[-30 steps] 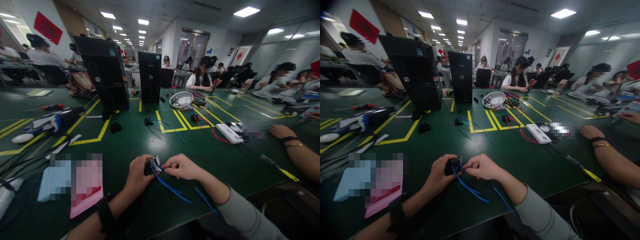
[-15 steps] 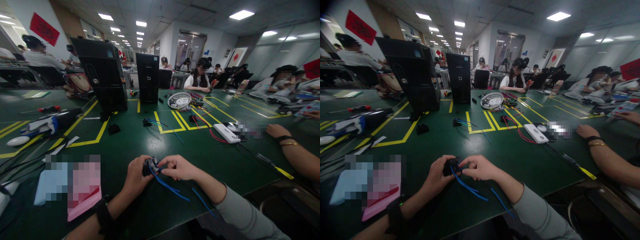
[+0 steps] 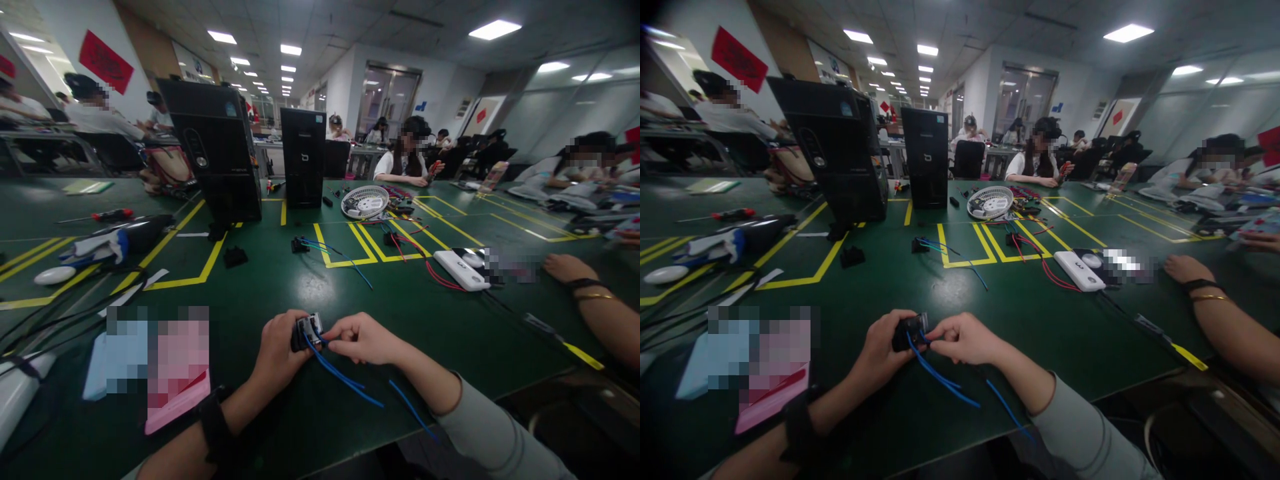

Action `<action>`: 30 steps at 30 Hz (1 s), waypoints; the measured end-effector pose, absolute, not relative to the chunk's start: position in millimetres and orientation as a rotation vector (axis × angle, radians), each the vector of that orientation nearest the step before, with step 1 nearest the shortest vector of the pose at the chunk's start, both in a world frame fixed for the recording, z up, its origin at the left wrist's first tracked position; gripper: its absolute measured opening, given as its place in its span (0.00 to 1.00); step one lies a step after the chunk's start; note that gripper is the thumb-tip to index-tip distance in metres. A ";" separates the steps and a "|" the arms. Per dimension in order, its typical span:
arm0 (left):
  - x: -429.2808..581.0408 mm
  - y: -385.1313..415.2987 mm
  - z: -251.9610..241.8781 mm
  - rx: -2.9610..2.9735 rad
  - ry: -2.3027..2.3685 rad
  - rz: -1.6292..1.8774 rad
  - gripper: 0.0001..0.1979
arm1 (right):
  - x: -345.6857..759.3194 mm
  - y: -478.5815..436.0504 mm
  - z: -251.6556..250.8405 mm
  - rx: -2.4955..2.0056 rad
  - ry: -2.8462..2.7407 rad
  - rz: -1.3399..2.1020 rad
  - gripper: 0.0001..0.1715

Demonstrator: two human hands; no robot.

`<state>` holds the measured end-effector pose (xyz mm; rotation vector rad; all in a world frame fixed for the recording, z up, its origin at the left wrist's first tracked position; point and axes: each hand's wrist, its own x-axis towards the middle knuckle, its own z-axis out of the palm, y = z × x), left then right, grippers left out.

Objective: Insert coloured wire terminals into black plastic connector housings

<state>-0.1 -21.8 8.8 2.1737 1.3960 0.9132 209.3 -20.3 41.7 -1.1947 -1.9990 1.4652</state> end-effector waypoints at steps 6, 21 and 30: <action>0.9 -23.1 10.3 2.187 1.403 0.924 0.20 | 215.8 -17.0 47.7 -1.279 -1.976 1.409 0.16; 0.6 -22.2 9.6 2.165 1.399 0.927 0.21 | 211.3 -19.5 42.4 -1.275 -1.934 1.575 0.18; 1.5 -23.0 9.1 2.175 1.394 0.917 0.21 | 216.7 -17.8 56.4 -1.293 -1.820 1.625 0.17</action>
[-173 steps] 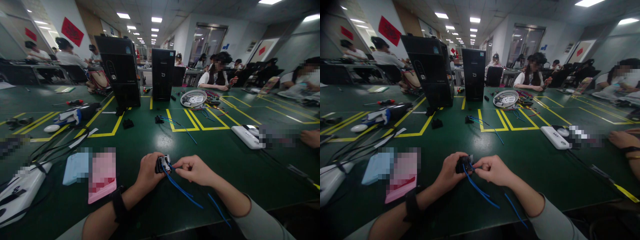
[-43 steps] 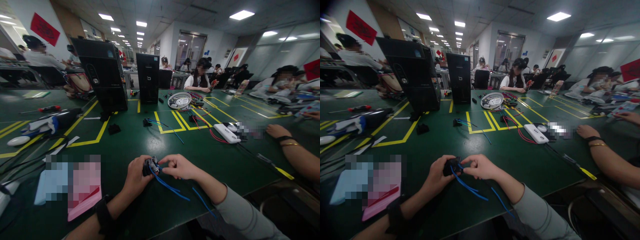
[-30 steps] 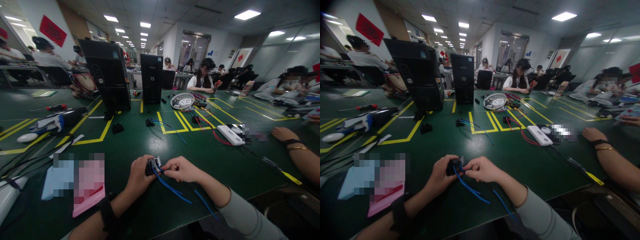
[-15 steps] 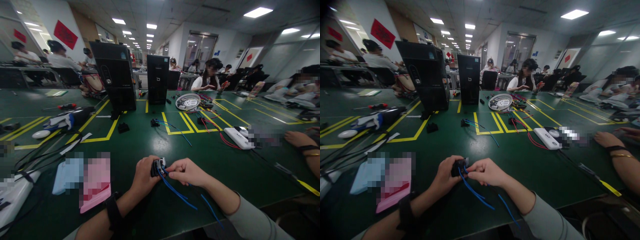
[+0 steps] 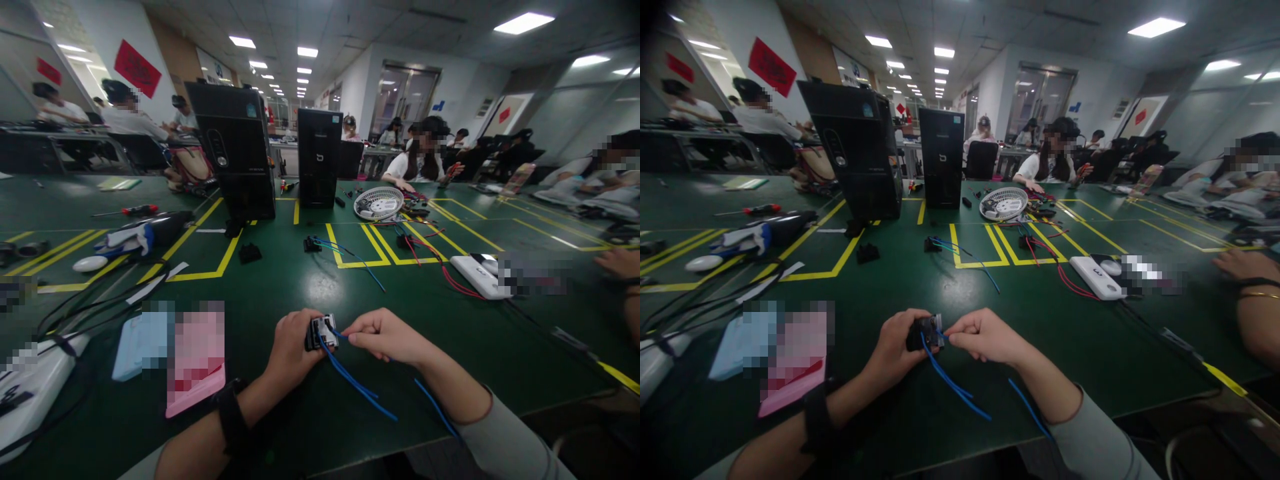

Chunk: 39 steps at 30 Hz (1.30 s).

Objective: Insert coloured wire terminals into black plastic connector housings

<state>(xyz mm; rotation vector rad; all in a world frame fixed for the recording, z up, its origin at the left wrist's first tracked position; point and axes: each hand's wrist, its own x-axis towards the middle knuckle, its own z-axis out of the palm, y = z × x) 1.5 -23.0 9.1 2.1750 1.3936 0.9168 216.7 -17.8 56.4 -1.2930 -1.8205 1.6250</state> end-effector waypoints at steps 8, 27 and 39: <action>0.7 -22.5 10.2 2.178 1.405 0.901 0.20 | 208.6 -21.5 44.5 -1.147 -1.739 1.726 0.20; 1.4 -21.9 9.8 2.163 1.413 0.895 0.22 | 215.0 -17.5 47.1 -1.104 -1.579 1.857 0.18; 1.5 -20.6 9.2 2.172 1.423 0.900 0.22 | 212.0 -17.8 42.3 -1.248 -1.789 1.751 0.18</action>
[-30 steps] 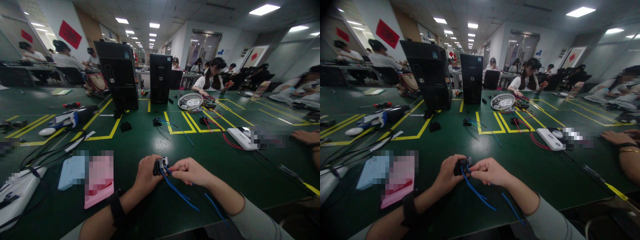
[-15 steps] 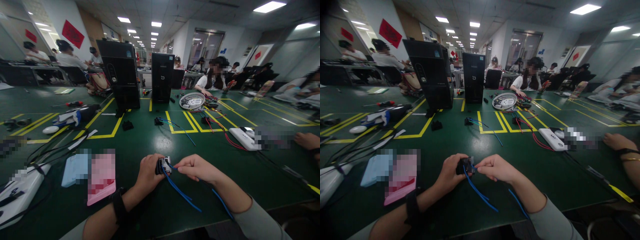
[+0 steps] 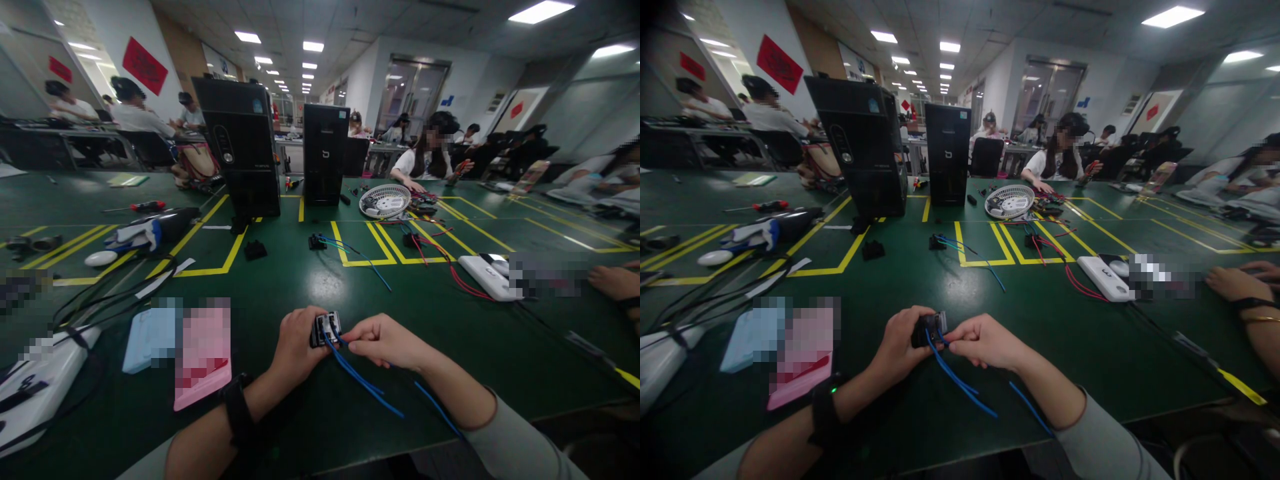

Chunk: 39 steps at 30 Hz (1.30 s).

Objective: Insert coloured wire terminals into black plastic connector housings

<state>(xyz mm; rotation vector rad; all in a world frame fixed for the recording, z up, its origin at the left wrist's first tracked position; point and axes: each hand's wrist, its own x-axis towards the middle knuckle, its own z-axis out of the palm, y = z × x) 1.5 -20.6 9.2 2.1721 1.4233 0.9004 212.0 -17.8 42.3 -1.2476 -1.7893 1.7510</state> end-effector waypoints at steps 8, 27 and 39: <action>1.7 -21.4 8.7 2.161 1.418 0.901 0.22 | 219.0 -14.8 48.7 -1.431 -1.933 1.529 0.16; 1.1 -22.6 10.0 2.136 1.440 0.883 0.22 | 243.7 -12.2 82.0 -0.869 -1.131 1.218 0.10; 0.5 -21.9 9.1 2.135 1.448 0.861 0.21 | 290.8 2.2 75.9 -2.032 -2.009 0.519 0.20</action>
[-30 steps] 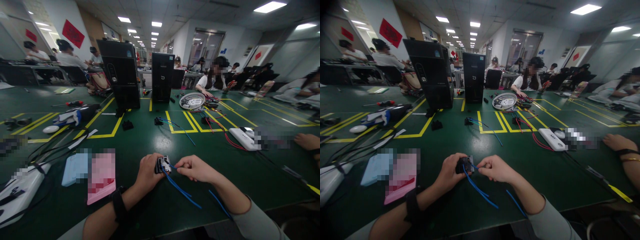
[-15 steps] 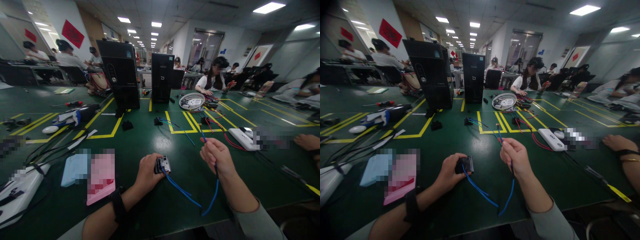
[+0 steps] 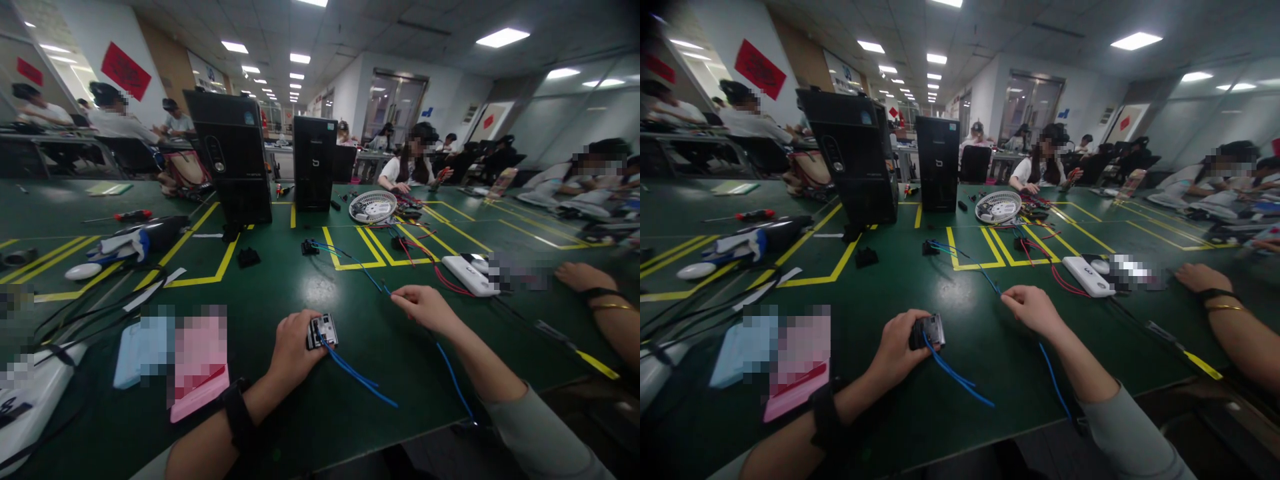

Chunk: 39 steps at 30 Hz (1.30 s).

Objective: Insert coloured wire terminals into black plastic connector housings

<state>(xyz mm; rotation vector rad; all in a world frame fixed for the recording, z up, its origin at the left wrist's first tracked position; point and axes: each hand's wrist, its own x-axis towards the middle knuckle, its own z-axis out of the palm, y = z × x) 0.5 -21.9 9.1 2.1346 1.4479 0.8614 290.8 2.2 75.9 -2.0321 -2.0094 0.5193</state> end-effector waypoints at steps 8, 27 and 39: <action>0.1 -22.0 8.6 2.142 1.447 0.883 0.21 | 305.7 20.6 57.5 -2.384 -2.160 -0.075 0.17; 1.4 -23.5 13.3 2.110 1.440 0.885 0.21 | 317.5 27.6 49.7 -2.325 -2.232 -0.309 0.22; 1.7 -23.3 11.8 2.119 1.447 0.891 0.21 | 216.9 -23.2 63.2 -1.548 -2.271 0.390 0.21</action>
